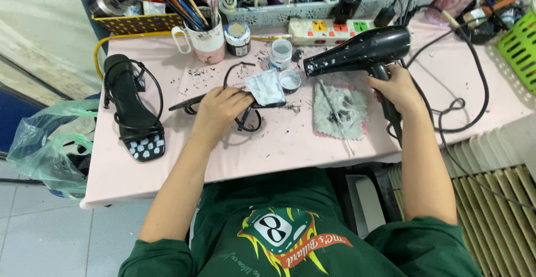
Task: The person paints a checkered pattern on a pair of black high-heeled sandals using a small brush and white paint. They repeatedly use a hairdryer to dry the paint between applications, working on both the toe box and the straps of the shoes.
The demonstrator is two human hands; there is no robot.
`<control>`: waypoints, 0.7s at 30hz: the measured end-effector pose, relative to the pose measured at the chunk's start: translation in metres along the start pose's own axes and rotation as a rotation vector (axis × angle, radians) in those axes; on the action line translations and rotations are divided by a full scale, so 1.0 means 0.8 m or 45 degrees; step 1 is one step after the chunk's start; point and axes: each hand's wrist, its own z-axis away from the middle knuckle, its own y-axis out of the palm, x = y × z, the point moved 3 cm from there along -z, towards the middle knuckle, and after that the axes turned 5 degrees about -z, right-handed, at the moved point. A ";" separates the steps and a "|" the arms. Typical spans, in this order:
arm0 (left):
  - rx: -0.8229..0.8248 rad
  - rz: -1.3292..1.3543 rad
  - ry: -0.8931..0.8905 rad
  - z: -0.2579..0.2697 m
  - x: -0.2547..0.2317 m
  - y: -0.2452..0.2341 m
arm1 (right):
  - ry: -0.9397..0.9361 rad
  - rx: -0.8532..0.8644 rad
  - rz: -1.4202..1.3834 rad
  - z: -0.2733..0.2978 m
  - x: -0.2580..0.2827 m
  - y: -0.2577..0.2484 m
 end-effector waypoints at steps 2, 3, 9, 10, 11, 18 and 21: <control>-0.018 0.016 0.009 0.001 0.002 0.008 | -0.145 -0.007 0.021 0.023 0.030 -0.011; -0.023 0.026 0.012 0.002 0.002 0.011 | -0.215 -0.007 0.032 0.036 0.045 -0.016; 0.049 -0.048 -0.009 0.008 0.001 0.029 | -1.133 -0.168 0.496 0.121 0.137 -0.021; 0.055 -0.045 -0.017 0.009 0.000 0.029 | -1.160 -0.176 0.579 0.131 0.146 -0.021; 0.060 -0.043 -0.022 0.009 0.001 0.029 | -1.186 -0.186 0.662 0.140 0.154 -0.020; 0.080 -0.043 -0.078 0.012 0.005 0.028 | -1.150 -0.202 0.982 0.155 0.182 -0.006; 0.118 -0.076 -0.079 0.011 0.004 0.031 | -1.170 -0.207 1.047 0.151 0.191 0.006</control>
